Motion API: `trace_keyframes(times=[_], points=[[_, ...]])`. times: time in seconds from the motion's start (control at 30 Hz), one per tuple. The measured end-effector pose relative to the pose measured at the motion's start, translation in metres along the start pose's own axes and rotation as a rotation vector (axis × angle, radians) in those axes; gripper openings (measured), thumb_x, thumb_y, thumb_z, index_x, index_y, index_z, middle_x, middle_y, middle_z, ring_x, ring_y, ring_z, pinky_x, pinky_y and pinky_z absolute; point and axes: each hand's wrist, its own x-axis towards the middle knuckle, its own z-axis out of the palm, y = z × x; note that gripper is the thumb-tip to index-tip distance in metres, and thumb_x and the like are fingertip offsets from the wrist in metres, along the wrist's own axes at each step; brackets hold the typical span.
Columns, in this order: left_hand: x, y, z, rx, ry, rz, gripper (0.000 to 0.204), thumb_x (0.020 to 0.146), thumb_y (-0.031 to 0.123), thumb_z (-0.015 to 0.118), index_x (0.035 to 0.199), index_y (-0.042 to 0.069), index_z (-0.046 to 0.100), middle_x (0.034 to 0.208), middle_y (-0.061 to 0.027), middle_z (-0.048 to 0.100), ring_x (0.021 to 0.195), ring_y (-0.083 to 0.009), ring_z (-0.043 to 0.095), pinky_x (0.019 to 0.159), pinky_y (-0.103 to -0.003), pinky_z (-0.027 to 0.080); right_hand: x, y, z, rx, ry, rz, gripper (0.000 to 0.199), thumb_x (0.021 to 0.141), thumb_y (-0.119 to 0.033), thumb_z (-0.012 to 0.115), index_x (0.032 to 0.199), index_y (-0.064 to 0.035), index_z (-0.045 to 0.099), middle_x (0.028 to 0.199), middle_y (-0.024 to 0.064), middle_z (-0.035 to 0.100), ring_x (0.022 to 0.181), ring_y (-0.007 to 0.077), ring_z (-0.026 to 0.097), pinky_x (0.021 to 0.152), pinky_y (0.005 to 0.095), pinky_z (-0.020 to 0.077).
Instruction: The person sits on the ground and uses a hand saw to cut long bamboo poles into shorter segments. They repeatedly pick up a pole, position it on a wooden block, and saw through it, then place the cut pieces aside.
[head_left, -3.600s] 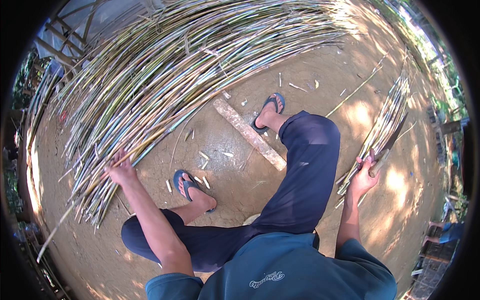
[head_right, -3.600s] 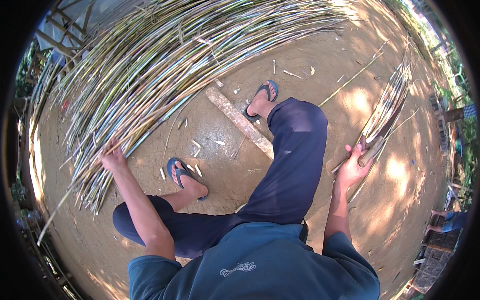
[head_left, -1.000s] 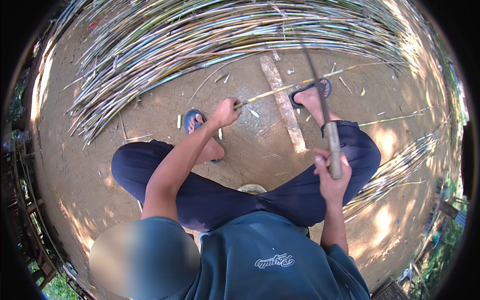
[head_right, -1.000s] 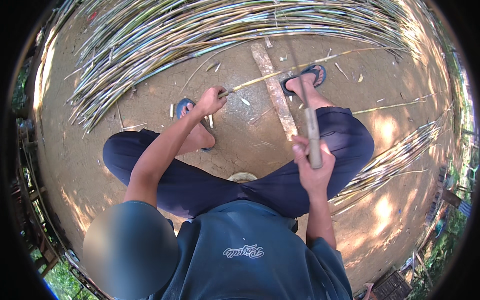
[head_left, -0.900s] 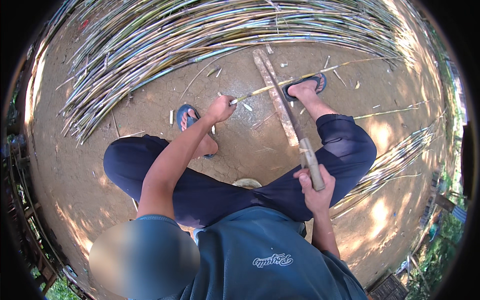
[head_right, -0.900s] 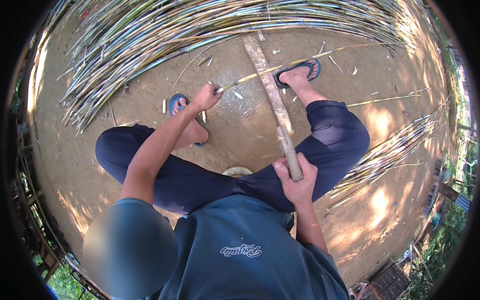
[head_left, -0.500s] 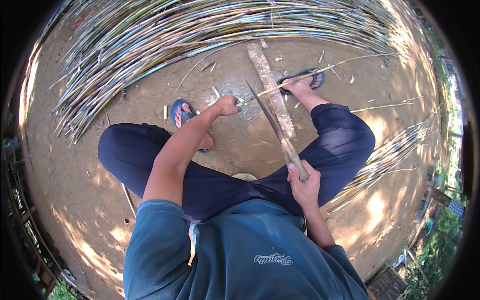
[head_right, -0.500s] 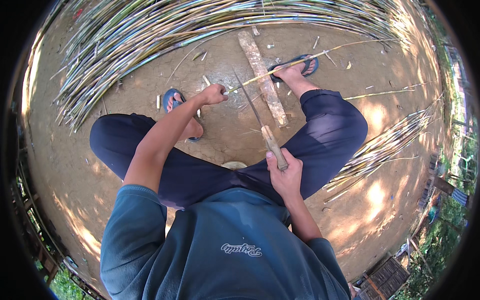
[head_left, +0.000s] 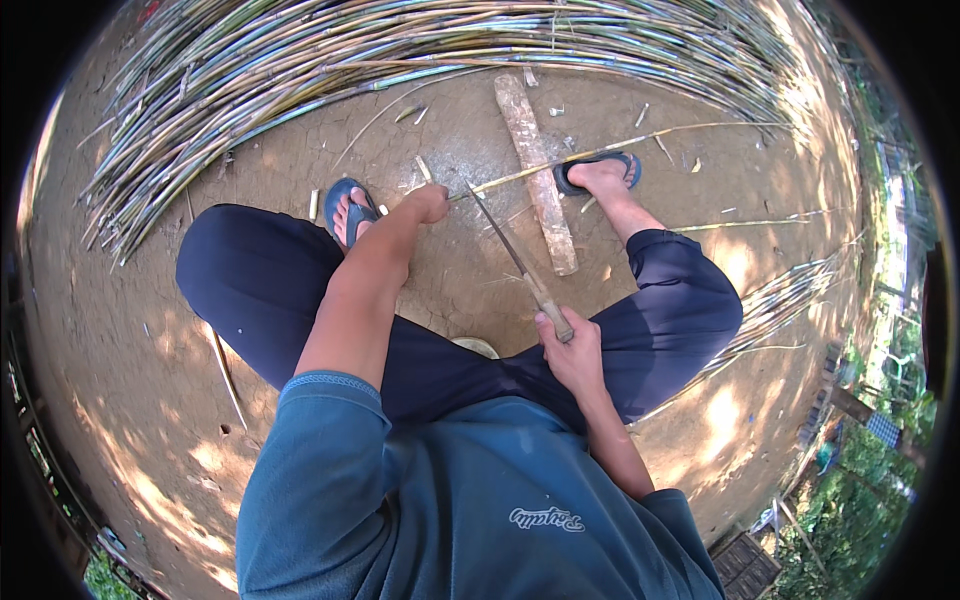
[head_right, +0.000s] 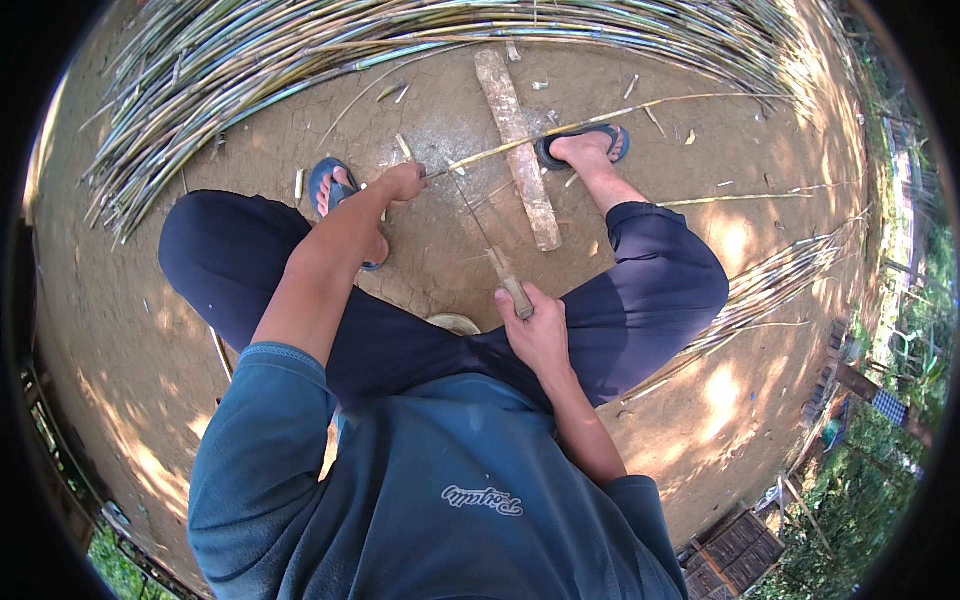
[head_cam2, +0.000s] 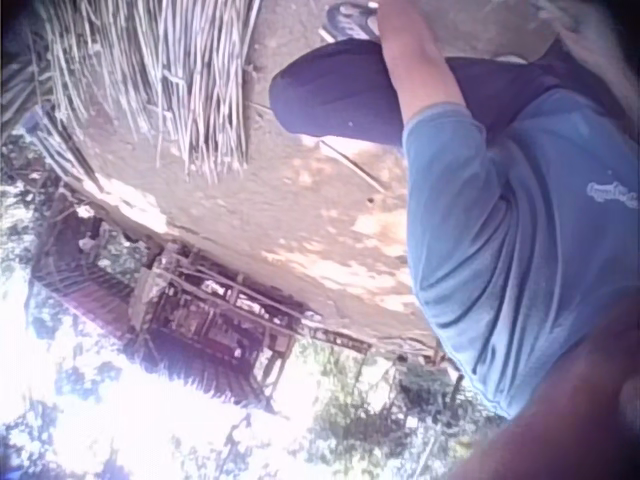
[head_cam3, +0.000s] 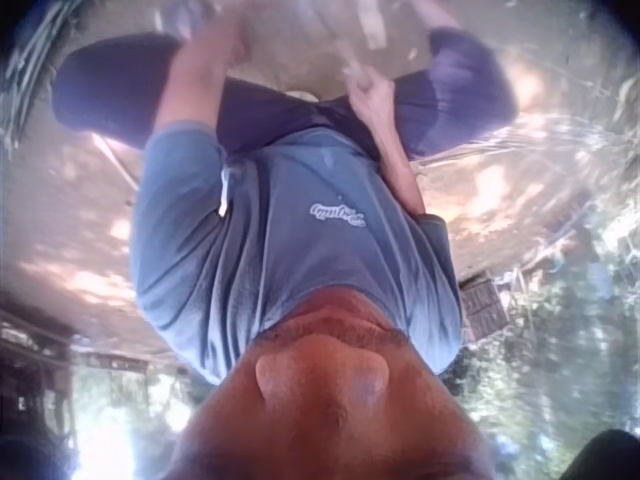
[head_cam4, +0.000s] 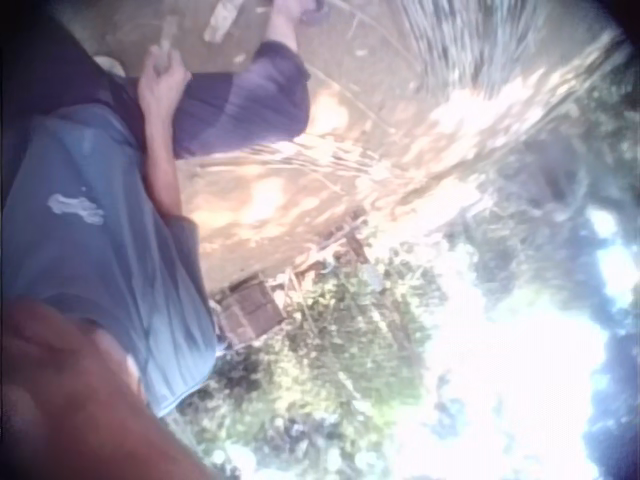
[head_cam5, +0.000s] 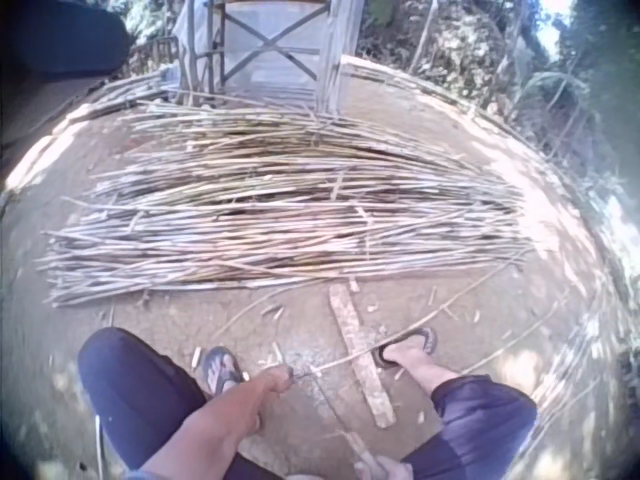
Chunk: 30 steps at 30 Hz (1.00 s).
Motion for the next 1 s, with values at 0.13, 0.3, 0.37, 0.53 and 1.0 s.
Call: trace_keyframes(times=[0.13,0.3,0.37,0.53,1.0], points=[[-0.004,0.007,0.003,-0.250,0.028,-0.030,0.042,0.087,0.033,0.058,0.115,0.003,0.067,0.117,-0.0220,0.066,0.111,-0.0366,0.062,0.095,-0.044,0.049,-0.003,-0.004,0.011,0.111,0.017,0.064,0.029,0.091,-0.024,0.066,0.080,0.0022,0.060,0.054,0.0143,0.050,0.047,0.0200,0.046,0.050,0.0370,0.0403],[0.002,0.005,0.005,-0.096,0.075,-0.043,0.045,0.085,0.037,0.062,0.114,0.003,0.067,0.117,-0.0216,0.066,0.111,-0.0367,0.062,0.096,-0.044,0.049,-0.004,-0.023,0.012,0.091,0.042,-0.010,0.028,0.091,-0.024,0.066,0.080,0.0015,0.059,0.055,0.0135,0.050,0.049,0.0197,0.046,0.051,0.0373,0.0404],[-0.004,0.017,-0.005,-0.038,0.052,-0.073,0.046,0.085,0.037,0.062,0.115,0.003,0.067,0.119,-0.0214,0.066,0.112,-0.0362,0.062,0.097,-0.044,0.049,-0.005,-0.024,0.008,0.071,0.044,0.008,0.028,0.091,-0.023,0.066,0.080,0.0017,0.059,0.055,0.0136,0.050,0.049,0.0203,0.045,0.051,0.0374,0.0404],[-0.026,0.010,-0.016,-0.075,0.127,-0.231,0.048,0.085,0.037,0.064,0.119,0.003,0.066,0.123,-0.0206,0.064,0.116,-0.0341,0.061,0.099,-0.043,0.049,-0.010,-0.032,0.016,0.074,0.029,-0.037,0.030,0.090,-0.024,0.066,0.079,0.0021,0.057,0.055,0.0142,0.049,0.049,0.0222,0.045,0.052,0.0373,0.0406],[-0.060,0.013,-0.035,-0.121,0.212,-0.358,0.041,0.086,0.031,0.059,0.116,0.005,0.068,0.122,-0.0179,0.066,0.115,-0.0324,0.063,0.096,-0.043,0.051,-0.020,-0.045,0.030,0.103,-0.034,-0.037,0.030,0.089,-0.027,0.066,0.084,0.0015,0.057,0.059,0.0152,0.052,0.053,0.0239,0.050,0.055,0.0404,0.0418]])
